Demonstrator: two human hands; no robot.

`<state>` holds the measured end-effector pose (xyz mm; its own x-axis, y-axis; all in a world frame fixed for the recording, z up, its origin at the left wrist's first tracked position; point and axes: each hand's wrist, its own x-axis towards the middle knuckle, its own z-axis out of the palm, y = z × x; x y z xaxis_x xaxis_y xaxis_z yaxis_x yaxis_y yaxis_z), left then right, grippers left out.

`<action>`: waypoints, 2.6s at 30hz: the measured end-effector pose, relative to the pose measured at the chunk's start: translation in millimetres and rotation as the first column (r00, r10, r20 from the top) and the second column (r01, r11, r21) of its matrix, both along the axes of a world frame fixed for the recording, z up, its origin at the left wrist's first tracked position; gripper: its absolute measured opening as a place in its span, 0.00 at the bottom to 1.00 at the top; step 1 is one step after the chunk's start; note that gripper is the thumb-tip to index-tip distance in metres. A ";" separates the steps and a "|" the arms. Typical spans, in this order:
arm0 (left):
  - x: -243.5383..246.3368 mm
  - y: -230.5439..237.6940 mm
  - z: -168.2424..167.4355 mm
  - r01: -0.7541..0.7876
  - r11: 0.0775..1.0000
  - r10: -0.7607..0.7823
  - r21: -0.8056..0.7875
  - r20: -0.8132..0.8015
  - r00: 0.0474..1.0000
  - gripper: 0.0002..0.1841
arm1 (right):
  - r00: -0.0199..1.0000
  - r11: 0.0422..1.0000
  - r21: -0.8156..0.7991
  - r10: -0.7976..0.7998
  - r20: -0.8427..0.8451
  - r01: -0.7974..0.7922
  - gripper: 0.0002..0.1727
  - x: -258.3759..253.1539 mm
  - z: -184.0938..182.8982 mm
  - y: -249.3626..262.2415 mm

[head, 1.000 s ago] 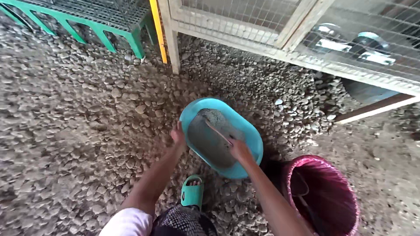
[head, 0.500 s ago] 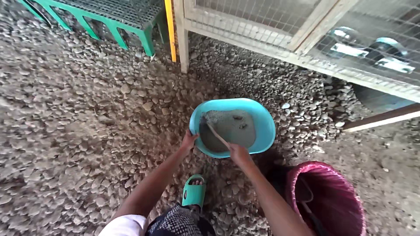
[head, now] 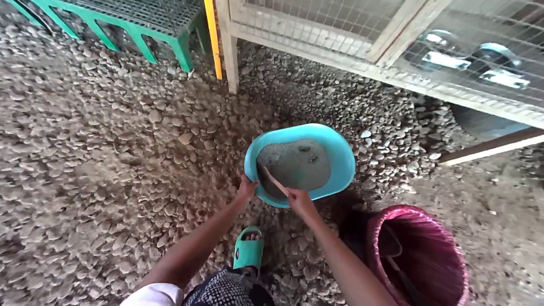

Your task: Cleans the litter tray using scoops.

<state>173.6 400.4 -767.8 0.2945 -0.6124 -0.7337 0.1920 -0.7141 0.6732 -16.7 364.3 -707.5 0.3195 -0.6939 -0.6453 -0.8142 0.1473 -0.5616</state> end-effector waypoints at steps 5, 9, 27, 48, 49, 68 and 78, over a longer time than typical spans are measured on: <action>-8.3 4.0 -4.6 -0.001 1.000 0.002 -0.006 0.051 0.999 0.36 | 0.989 0.987 -0.050 -0.150 0.003 0.150 0.23 18.0 -15.8 10.8; -23.7 9.5 -0.3 -0.021 1.000 0.022 -0.012 0.080 0.997 0.31 | 0.969 0.965 -0.101 -0.245 -0.009 0.243 0.22 26.2 -28.8 15.7; -0.4 4.4 5.1 0.033 0.986 -0.051 -0.162 -0.112 0.992 0.49 | 0.662 0.813 -0.058 0.427 -0.616 -0.579 0.19 -94.3 100.5 -34.0; -18.3 19.5 -2.5 0.003 0.993 -0.017 -0.115 -0.123 0.992 0.39 | 0.975 0.989 -0.037 -0.147 -0.165 0.143 0.21 -74.6 17.1 -41.3; -14.1 18.3 1.4 0.007 0.992 -0.022 -0.128 -0.117 0.993 0.40 | 0.980 0.991 0.017 -0.127 -0.151 0.131 0.22 -90.5 21.9 -37.2; -43.9 18.1 3.4 0.002 0.997 -0.008 -0.076 -0.084 0.996 0.43 | 0.920 0.915 0.087 -0.390 -0.050 0.393 0.20 18.7 -23.3 -3.2; -7.4 15.6 7.6 0.092 0.989 -0.085 -0.119 0.064 0.994 0.50 | 0.963 0.968 -0.011 -0.249 -0.100 0.250 0.27 -130.3 42.7 -22.3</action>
<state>166.2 415.9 -760.3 0.2755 -0.7218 -0.6349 0.0895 -0.6384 0.7645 -147.1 342.1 -664.8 0.0706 -0.7424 -0.6662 -0.8032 0.3537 -0.4793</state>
